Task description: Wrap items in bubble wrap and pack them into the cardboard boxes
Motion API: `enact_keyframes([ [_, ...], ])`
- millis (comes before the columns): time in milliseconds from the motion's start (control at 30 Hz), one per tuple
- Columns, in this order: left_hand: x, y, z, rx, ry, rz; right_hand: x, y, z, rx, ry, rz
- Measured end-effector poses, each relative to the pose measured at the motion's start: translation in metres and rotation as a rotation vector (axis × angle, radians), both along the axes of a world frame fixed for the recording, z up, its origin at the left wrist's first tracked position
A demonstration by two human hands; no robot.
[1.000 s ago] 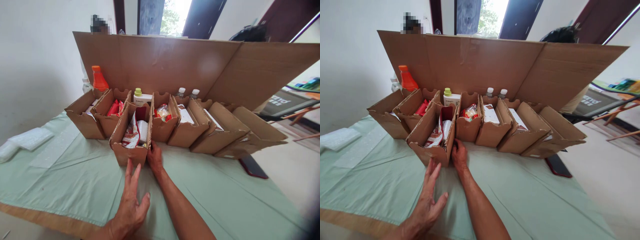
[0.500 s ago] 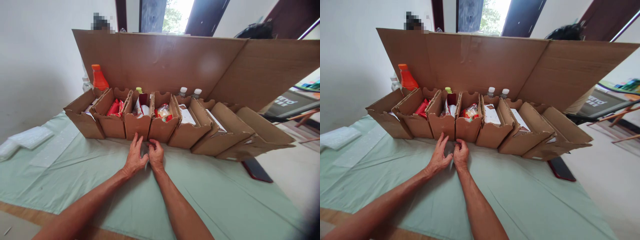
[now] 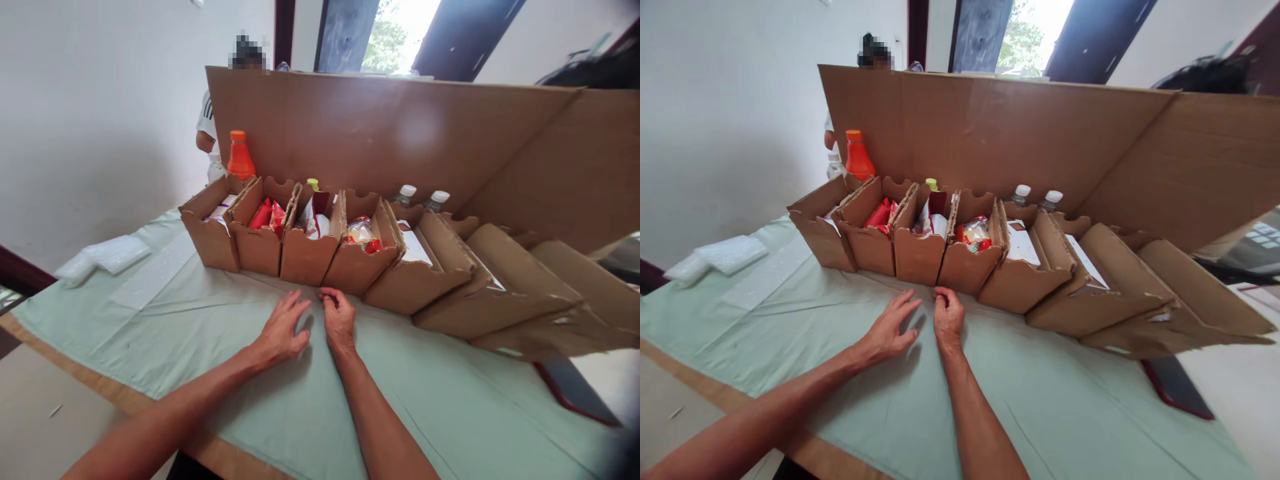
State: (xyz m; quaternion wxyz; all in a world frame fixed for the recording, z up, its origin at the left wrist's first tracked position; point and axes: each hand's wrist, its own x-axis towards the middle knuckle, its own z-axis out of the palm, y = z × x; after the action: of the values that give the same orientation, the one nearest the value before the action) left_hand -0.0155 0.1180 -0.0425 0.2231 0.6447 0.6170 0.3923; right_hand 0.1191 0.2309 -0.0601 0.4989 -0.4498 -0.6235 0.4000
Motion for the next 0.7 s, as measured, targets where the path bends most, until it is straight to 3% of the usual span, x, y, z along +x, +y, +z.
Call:
enact_keyframes([
  [167, -0.055, -0.093, -0.006, -0.015, 0.108, -0.01, -0.009, -0.018, 0.023, 0.065, -0.001, 0.052],
  [300, -0.08, -0.15, -0.016, 0.111, 0.054, 0.155, -0.045, -0.031, 0.071, 0.161, -0.028, 0.246],
  [400, -0.079, -0.161, -0.019, 0.193, 0.036, 0.305, -0.085, -0.023, 0.111, 0.267, -0.168, 0.372],
  [467, -0.075, -0.159, -0.019, 0.229, 0.038, 0.341, -0.109, -0.012, 0.129, 0.273, -0.287, 0.384],
  [600, -0.073, -0.154, -0.017, 0.303, -0.003, 0.361, -0.133, 0.0, 0.139, 0.209, -0.361, 0.35],
  [700, -0.074, -0.158, -0.018, 0.321, -0.076, 0.467, -0.123, -0.021, 0.137, 0.2, -0.324, 0.36],
])
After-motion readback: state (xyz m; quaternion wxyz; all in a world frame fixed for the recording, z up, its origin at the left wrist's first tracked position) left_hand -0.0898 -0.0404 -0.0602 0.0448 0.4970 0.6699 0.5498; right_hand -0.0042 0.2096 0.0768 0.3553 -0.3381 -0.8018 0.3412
